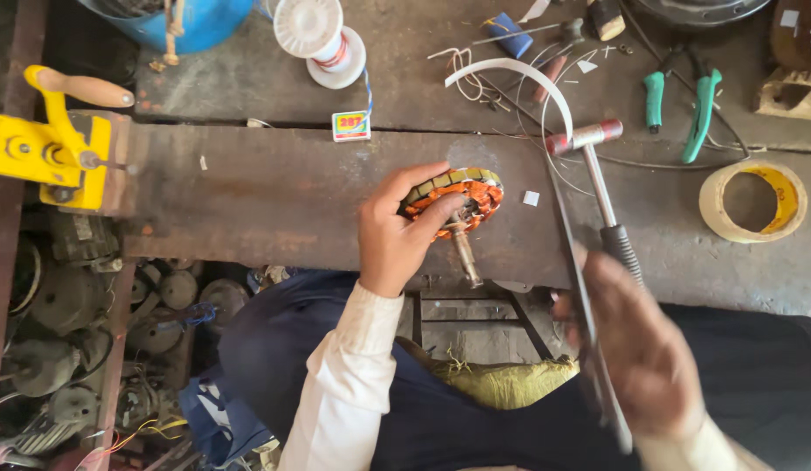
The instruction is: The person cuts small rectangular pieces of white insulating tape using shears and places them into the slots of a copper-wound motor stator. They repeat this process, filling the slots with the tape pieces to insulate the windings.
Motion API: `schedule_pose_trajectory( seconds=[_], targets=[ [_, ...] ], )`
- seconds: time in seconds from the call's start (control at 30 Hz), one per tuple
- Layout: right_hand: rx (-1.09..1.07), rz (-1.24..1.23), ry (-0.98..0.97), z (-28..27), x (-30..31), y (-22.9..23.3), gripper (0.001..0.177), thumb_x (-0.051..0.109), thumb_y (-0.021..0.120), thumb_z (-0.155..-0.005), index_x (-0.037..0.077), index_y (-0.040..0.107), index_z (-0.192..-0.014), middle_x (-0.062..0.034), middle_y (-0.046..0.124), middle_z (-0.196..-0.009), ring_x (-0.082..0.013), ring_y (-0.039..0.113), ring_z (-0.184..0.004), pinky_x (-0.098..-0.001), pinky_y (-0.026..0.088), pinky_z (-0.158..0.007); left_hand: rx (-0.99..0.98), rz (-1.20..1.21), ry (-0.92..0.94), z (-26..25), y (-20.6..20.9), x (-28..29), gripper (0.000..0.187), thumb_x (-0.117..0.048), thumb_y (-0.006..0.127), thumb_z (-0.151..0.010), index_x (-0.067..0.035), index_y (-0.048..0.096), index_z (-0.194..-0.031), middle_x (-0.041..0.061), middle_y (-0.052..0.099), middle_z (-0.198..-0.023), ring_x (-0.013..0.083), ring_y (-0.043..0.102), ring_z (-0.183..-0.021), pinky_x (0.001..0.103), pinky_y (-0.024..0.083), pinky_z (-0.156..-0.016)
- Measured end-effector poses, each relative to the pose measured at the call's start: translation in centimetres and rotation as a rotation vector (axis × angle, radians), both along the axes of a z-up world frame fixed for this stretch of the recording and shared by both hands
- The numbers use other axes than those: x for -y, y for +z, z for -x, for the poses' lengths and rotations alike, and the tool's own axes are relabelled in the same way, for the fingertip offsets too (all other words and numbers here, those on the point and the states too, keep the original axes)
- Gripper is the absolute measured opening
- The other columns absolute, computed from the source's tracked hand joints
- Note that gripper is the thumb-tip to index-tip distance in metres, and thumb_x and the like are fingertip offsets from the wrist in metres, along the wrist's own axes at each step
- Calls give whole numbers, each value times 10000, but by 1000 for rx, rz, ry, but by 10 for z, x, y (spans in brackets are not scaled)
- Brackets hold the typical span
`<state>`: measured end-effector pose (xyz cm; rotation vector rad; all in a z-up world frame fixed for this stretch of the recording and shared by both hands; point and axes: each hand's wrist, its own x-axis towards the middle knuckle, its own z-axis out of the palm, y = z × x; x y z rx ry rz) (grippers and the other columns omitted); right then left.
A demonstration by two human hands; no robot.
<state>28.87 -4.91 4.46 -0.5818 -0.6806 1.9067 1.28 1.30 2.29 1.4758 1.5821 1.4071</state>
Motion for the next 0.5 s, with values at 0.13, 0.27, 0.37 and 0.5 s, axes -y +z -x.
schedule_pose_trajectory(
  seconds=[0.13, 0.27, 0.37, 0.5],
  targets=[
    [87, -28, 56, -15, 84, -54, 1063, -101, 800, -733, 5, 220, -1617, -221, 310, -1640, -249, 619, -1007, -292, 563, -666, 101, -2, -33, -1, -7, 2, 352, -125, 839, -864, -44, 722, -1186, 100, 756, -1093, 166, 757, -967, 280, 593, -861],
    [181, -62, 54, -31, 129, -109, 1088, -70, 880, -696, -48, 303, -1618, -339, 472, -1470, -232, 663, -753, -299, 549, -613, 59, -65, -13, -4, -9, 0, 342, -135, 848, -860, -47, 728, -1168, 100, 762, -1100, 173, 762, -983, 291, 593, -885],
    [366, -287, -1, -32, 133, -100, 1093, 60, 923, -726, -31, 306, -1624, -283, 550, -1371, -229, 673, -832, -303, 565, -657, 80, -26, -29, -4, -13, 0, 359, -154, 849, -850, -48, 726, -1170, 95, 762, -1100, 174, 765, -973, 295, 598, -868],
    [940, -871, -192, -32, 73, -35, 919, 245, 739, -787, 11, 357, -1589, -162, 639, -1256, -234, 669, -994, -322, 529, -844, 62, -58, -41, -4, -12, -1, 391, -175, 862, -838, -47, 715, -1176, 97, 753, -1107, 176, 763, -981, 301, 601, -867]
  ],
)
